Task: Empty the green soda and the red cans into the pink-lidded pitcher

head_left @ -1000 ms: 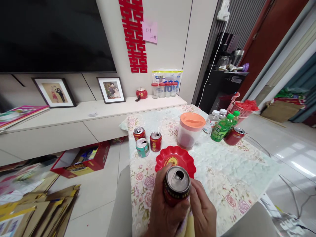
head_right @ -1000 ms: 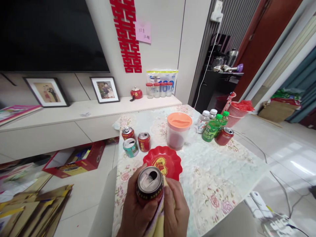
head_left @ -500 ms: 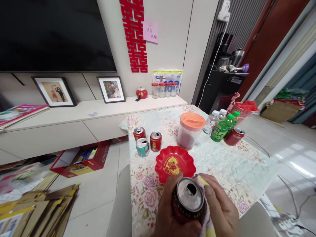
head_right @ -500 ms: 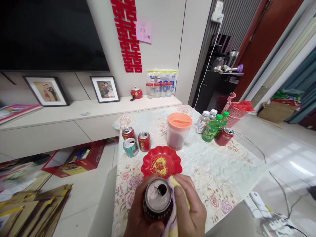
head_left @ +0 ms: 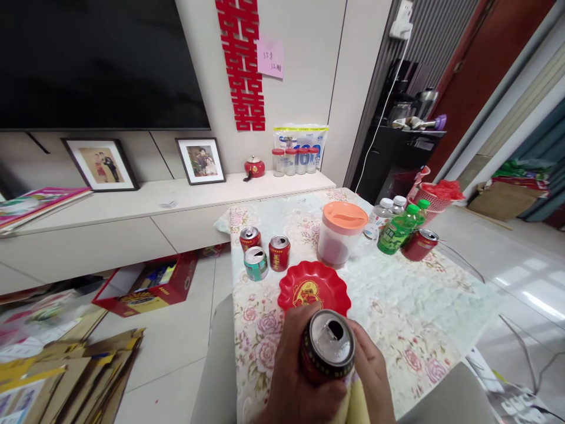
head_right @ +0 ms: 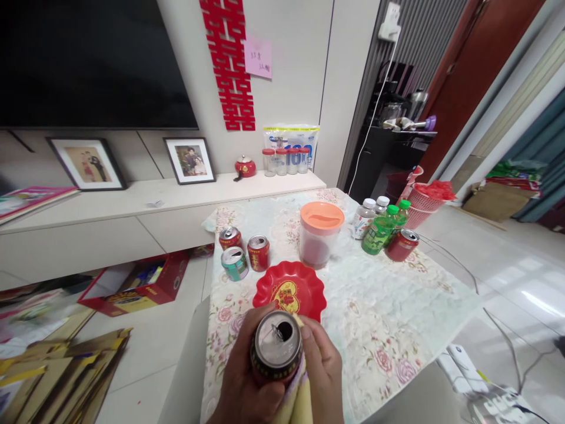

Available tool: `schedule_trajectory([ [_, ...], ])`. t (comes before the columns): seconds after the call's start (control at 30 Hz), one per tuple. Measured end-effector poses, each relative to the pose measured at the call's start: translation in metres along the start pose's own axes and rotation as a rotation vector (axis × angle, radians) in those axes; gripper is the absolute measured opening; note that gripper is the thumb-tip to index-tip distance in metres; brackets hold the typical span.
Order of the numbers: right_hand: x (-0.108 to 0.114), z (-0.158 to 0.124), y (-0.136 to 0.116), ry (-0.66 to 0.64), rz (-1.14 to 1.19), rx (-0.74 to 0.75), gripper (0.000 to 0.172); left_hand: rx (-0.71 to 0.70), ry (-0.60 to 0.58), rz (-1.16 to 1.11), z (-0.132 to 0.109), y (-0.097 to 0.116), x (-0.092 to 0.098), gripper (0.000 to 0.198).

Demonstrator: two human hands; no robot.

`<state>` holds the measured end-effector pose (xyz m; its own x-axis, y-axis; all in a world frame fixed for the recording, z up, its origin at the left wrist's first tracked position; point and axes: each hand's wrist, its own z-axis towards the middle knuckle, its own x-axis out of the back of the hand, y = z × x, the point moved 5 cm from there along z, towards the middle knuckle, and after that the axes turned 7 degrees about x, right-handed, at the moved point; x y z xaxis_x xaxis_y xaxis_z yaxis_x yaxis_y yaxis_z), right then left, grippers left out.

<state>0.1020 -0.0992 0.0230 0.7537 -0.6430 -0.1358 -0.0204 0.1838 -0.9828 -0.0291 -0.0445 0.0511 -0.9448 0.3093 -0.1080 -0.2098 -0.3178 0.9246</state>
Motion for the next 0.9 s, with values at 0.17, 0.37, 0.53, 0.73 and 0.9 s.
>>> schedule_trajectory([
  [0.17,0.005,-0.010,-0.016,0.082,-0.172,0.185,0.046,-0.009,0.006,-0.013,0.003,0.001,0.001,0.074],
  [0.37,0.005,-0.026,-0.038,0.199,-0.305,0.356,0.030,0.087,-0.006,-0.106,-0.008,-0.018,0.007,0.076],
  [0.53,0.007,-0.035,-0.053,0.234,-0.486,0.554,0.025,0.202,-0.137,-0.151,-0.015,-0.028,0.003,0.070],
  [0.73,0.007,-0.035,-0.057,0.155,-0.611,0.756,0.030,0.460,-0.069,-0.209,-0.030,-0.029,-0.007,0.066],
  [0.9,0.000,-0.036,-0.060,0.125,-0.536,0.733,0.026,0.473,-0.117,-0.382,-0.023,-0.018,-0.015,0.068],
])
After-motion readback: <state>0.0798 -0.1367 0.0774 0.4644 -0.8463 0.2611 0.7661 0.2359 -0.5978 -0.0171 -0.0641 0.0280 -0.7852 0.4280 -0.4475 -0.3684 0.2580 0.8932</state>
